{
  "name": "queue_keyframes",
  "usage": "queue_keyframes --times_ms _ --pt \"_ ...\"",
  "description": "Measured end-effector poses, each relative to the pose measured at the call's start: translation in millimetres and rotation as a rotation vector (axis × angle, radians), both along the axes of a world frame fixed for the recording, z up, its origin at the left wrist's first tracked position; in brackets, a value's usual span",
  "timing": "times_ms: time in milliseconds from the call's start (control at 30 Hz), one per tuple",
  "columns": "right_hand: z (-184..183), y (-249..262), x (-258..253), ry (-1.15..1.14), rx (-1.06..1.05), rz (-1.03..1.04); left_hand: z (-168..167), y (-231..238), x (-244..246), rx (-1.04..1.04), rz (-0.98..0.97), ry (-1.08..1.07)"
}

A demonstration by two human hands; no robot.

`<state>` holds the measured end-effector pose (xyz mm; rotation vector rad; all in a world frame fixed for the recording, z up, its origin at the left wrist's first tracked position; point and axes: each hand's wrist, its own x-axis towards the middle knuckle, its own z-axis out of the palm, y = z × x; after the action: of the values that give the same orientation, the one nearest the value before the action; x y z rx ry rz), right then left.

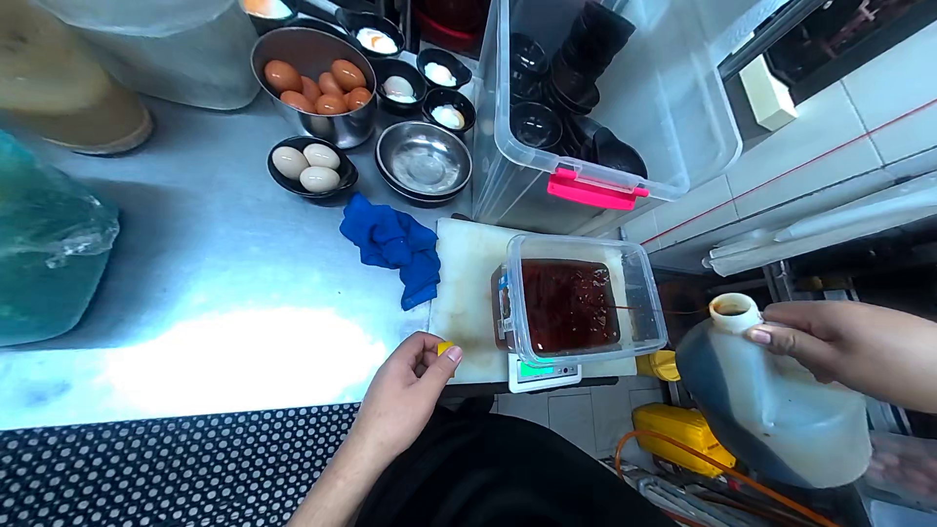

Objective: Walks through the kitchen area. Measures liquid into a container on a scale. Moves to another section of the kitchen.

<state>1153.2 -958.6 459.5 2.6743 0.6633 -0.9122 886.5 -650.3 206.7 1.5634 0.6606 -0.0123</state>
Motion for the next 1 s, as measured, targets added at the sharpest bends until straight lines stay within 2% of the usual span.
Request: queue_keyframes --times_ms 400,733,1000 --pt "12 8 -16 0.001 0.077 0.02 1 -7 5 0.001 -0.011 0.004" --pt "9 8 -13 0.01 0.029 0.022 -1 -9 6 -0.011 -0.01 0.008" --pt "2 8 -4 0.012 -0.083 0.133 2 -9 9 0.002 -0.017 0.008"
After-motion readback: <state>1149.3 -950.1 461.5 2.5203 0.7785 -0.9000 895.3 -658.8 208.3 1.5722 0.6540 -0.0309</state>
